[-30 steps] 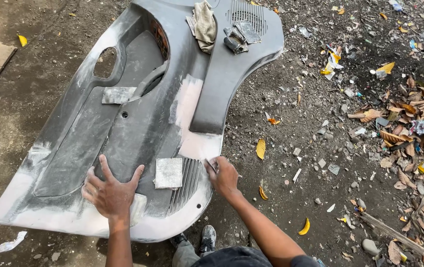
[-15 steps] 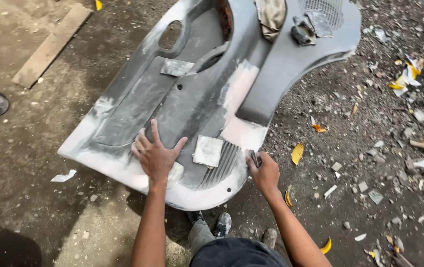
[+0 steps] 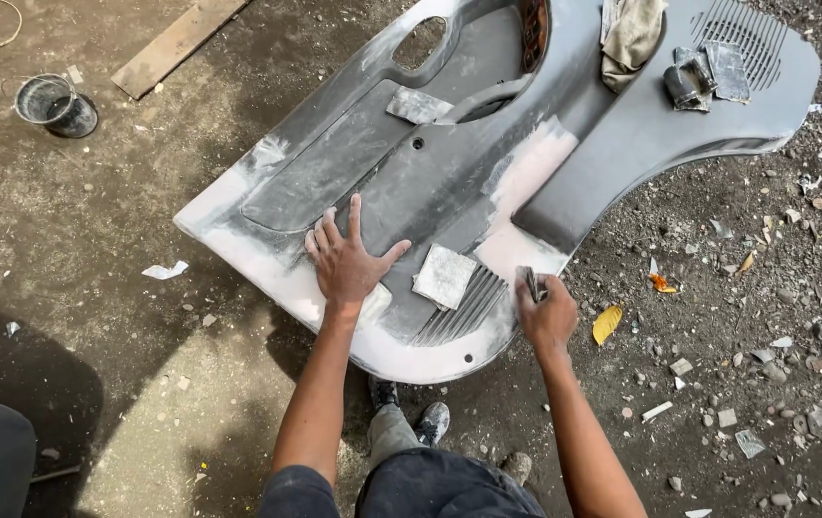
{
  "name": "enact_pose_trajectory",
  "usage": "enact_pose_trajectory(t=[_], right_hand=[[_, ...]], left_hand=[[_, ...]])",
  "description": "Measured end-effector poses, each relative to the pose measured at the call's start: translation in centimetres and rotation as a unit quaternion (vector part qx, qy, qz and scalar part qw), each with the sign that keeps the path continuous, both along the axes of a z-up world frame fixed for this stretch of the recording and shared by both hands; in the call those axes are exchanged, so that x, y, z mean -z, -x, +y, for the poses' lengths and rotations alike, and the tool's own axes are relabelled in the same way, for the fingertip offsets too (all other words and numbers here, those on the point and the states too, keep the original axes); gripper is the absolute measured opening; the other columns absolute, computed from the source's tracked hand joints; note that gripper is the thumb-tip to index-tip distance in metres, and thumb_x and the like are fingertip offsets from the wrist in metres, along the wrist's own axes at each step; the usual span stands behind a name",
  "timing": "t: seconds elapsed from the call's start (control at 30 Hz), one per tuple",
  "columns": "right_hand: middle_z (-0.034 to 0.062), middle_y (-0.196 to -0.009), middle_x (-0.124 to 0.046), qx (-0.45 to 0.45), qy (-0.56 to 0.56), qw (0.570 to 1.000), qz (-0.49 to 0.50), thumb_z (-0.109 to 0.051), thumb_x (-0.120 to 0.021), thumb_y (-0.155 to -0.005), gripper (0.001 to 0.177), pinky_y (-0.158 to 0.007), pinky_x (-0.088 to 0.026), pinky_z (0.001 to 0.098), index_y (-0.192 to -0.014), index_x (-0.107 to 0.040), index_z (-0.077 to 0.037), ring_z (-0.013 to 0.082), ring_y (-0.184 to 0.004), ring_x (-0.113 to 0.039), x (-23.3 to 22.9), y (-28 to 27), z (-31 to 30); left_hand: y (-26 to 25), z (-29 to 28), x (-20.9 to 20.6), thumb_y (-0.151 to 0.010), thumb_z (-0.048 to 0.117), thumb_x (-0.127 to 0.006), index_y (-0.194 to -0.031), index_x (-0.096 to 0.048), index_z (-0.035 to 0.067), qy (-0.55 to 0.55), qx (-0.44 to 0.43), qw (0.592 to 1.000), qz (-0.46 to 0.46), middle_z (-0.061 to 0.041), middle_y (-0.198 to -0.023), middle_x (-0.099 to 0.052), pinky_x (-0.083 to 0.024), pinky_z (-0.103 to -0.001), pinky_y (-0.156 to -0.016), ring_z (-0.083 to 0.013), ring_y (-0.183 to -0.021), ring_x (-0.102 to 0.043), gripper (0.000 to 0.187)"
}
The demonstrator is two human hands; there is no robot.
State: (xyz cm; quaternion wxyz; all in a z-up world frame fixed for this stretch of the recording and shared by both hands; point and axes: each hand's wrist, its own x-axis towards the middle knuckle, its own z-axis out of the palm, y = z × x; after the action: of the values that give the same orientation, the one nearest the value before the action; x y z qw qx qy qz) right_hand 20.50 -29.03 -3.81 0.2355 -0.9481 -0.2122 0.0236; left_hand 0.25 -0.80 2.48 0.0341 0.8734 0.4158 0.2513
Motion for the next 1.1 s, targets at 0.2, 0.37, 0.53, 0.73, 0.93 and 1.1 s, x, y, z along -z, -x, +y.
enact_pose_trajectory(t=[0.2, 0.37, 0.53, 0.73, 0.93, 1.1], right_hand=[[0.0073, -0.077, -0.072, 0.032, -0.062, 0.997, -0.016, -0.041, -0.080, -0.093, 0.035, -0.057, -0.048, 0.0353, -0.092, -0.070, -0.007, 0.0170, -0.062, -0.062, -1.0, -1.0, 0.9], [0.0069, -0.077, -0.069, -0.008, -0.166, 0.980, 0.112, -0.022, -0.074, -0.100, 0.018, -0.054, -0.043, 0.0322, -0.094, -0.066, -0.007, 0.0145, -0.061, -0.057, -10.5, -1.6, -0.7], [0.0023, -0.072, -0.070, 0.010, -0.172, 0.964, 0.203, -0.021, -0.073, -0.097, 0.018, -0.052, -0.047, 0.0260, -0.085, -0.064, -0.010, 0.0076, -0.057, -0.062, -7.3, 0.9, -4.9], [0.0058, -0.068, -0.067, -0.003, -0.059, 0.987, 0.150, -0.028, -0.081, -0.092, 0.032, -0.049, -0.039, 0.0296, -0.074, -0.065, -0.008, 0.0102, -0.053, -0.049, -3.8, 2.0, -1.4], [0.0049, -0.067, -0.067, -0.012, -0.030, 0.997, 0.072, -0.030, -0.079, -0.093, 0.027, -0.047, -0.039, 0.0314, -0.080, -0.070, -0.008, 0.0117, -0.050, -0.048, -2.1, 2.3, -1.4], [0.0046, -0.068, -0.068, -0.006, -0.030, 0.998, 0.052, -0.029, -0.079, -0.091, 0.026, -0.050, -0.044, 0.0318, -0.082, -0.073, -0.005, 0.0119, -0.051, -0.051, -1.9, 0.4, 1.7]], left_hand=[[0.2, 0.6, 1.3, -0.074, 0.094, -0.061, -0.160, -0.034, 0.019, 0.003, 0.015, 1.000, 0.017, -0.029, -0.136, -0.051, -0.035, -0.064, -0.104, -0.0445, -0.123, -0.053, 0.117], [0.1, 0.7, 1.3, -0.078, 0.096, -0.064, -0.163, -0.028, 0.019, 0.001, 0.021, 1.000, 0.017, -0.031, -0.138, -0.050, -0.033, -0.064, -0.105, -0.0463, -0.123, -0.053, 0.120], [0.4, 0.3, 1.0, -0.079, 0.096, -0.066, -0.165, -0.025, 0.020, 0.012, 0.027, 1.000, 0.011, -0.032, -0.140, -0.048, -0.032, -0.064, -0.107, -0.0471, -0.125, -0.051, 0.121], [0.3, 0.5, 0.6, -0.080, 0.094, -0.066, -0.166, -0.022, 0.022, 0.034, 0.028, 0.999, 0.016, -0.031, -0.144, -0.045, -0.029, -0.065, -0.110, -0.0473, -0.130, -0.047, 0.121], [0.9, 0.1, 0.2, -0.079, 0.093, -0.066, -0.165, -0.021, 0.021, 0.065, 0.030, 0.997, 0.032, -0.031, -0.144, -0.043, -0.029, -0.066, -0.109, -0.0474, -0.130, -0.045, 0.120], [0.7, 1.0, 0.2, -0.079, 0.093, -0.064, -0.165, -0.019, 0.020, 0.060, 0.037, 0.997, 0.037, -0.031, -0.144, -0.043, -0.031, -0.066, -0.109, -0.0473, -0.130, -0.046, 0.121]])
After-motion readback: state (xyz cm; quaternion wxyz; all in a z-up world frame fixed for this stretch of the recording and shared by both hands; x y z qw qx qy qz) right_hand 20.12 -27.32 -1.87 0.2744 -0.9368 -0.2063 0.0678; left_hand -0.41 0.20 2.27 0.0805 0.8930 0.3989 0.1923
